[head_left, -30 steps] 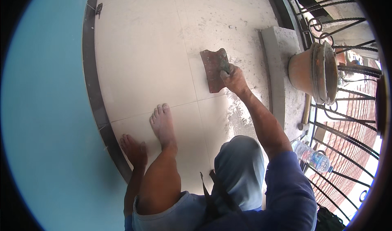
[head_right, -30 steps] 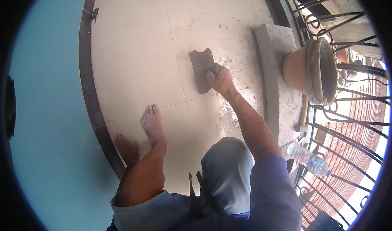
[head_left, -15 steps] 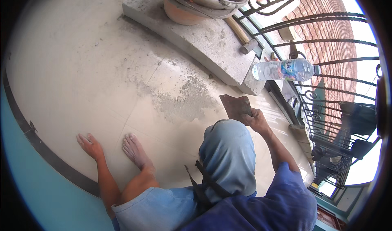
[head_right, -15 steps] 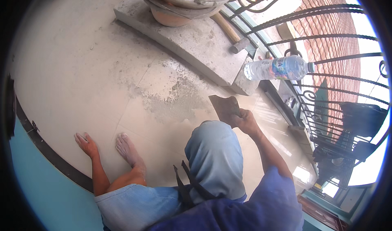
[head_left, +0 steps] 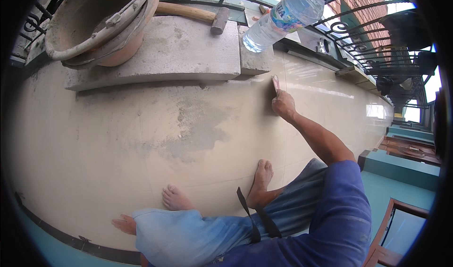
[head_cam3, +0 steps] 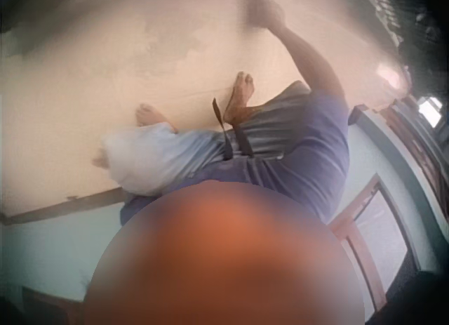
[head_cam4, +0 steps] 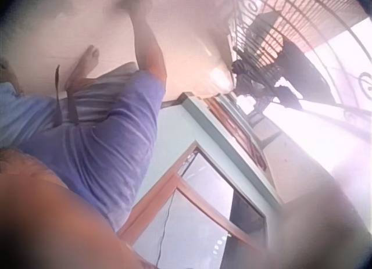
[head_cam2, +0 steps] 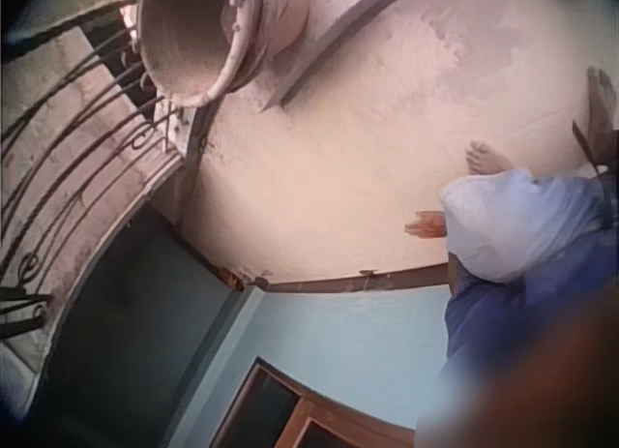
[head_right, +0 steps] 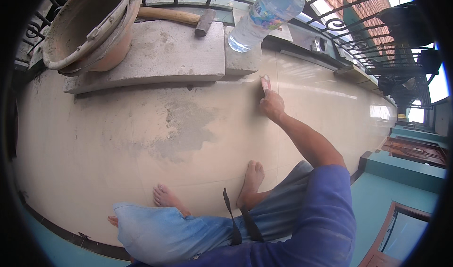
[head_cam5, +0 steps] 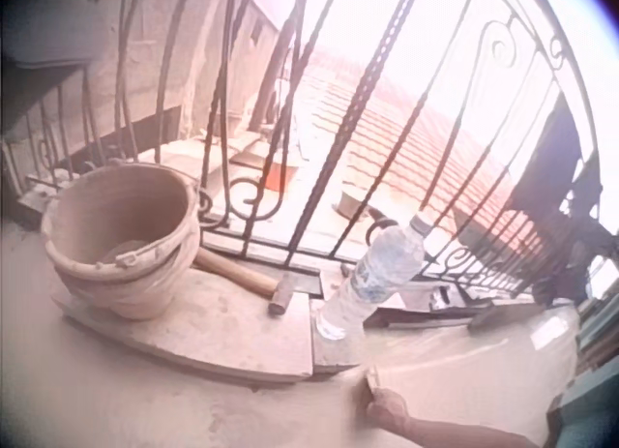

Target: The person scrapes and sweeps debris from a tiled floor using a trowel and a pink sponge. They move a bucket and a rectangular tile to access areas, then scrape dust and small particles into a pile and sweep them toward a doorway.

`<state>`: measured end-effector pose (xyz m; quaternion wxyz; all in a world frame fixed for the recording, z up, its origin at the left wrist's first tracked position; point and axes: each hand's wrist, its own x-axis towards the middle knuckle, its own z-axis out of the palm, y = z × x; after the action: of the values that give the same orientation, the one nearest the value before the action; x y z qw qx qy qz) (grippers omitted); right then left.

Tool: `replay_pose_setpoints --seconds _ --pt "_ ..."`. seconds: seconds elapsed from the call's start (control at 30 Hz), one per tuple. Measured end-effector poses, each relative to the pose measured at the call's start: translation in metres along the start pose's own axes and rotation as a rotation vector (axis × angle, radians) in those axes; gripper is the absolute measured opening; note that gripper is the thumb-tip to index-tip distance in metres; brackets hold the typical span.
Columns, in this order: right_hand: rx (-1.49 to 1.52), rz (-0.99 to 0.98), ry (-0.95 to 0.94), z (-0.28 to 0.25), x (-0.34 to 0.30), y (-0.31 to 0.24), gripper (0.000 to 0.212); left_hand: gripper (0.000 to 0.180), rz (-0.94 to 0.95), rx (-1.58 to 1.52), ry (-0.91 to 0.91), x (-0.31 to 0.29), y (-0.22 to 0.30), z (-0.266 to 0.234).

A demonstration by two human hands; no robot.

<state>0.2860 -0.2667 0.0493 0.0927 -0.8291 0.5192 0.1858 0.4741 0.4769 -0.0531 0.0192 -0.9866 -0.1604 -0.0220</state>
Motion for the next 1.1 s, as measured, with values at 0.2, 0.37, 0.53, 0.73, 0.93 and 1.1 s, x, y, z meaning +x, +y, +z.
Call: replay_pose_setpoints --seconds 0.2,0.37,0.53,0.73,0.93,1.1 --pt "0.021 -0.412 -0.091 -0.031 -0.074 -0.061 0.034 0.065 0.088 0.036 -0.050 0.007 -0.014 -0.007" --pt "-0.153 -0.340 0.225 -0.055 -0.037 -0.059 0.033 0.065 0.129 0.048 -0.062 0.007 -0.022 -0.007" --pt "-0.147 -0.606 -0.029 -0.011 -0.061 -0.069 0.038 0.064 0.164 0.062 -0.077 0.006 -0.028 -0.014" --pt "-0.198 -0.400 0.076 -0.018 -0.061 -0.096 0.030 0.066 0.309 0.002 -0.083 0.007 -0.039 -0.025" --pt "-0.180 -0.503 -0.018 0.008 -0.076 -0.129 0.032 0.065 0.303 0.010 -0.118 0.006 -0.039 -0.024" --pt "-0.197 -0.531 0.146 -0.010 -0.067 -0.111 0.030 0.066 0.326 -0.006 -0.062 0.004 -0.044 -0.017"
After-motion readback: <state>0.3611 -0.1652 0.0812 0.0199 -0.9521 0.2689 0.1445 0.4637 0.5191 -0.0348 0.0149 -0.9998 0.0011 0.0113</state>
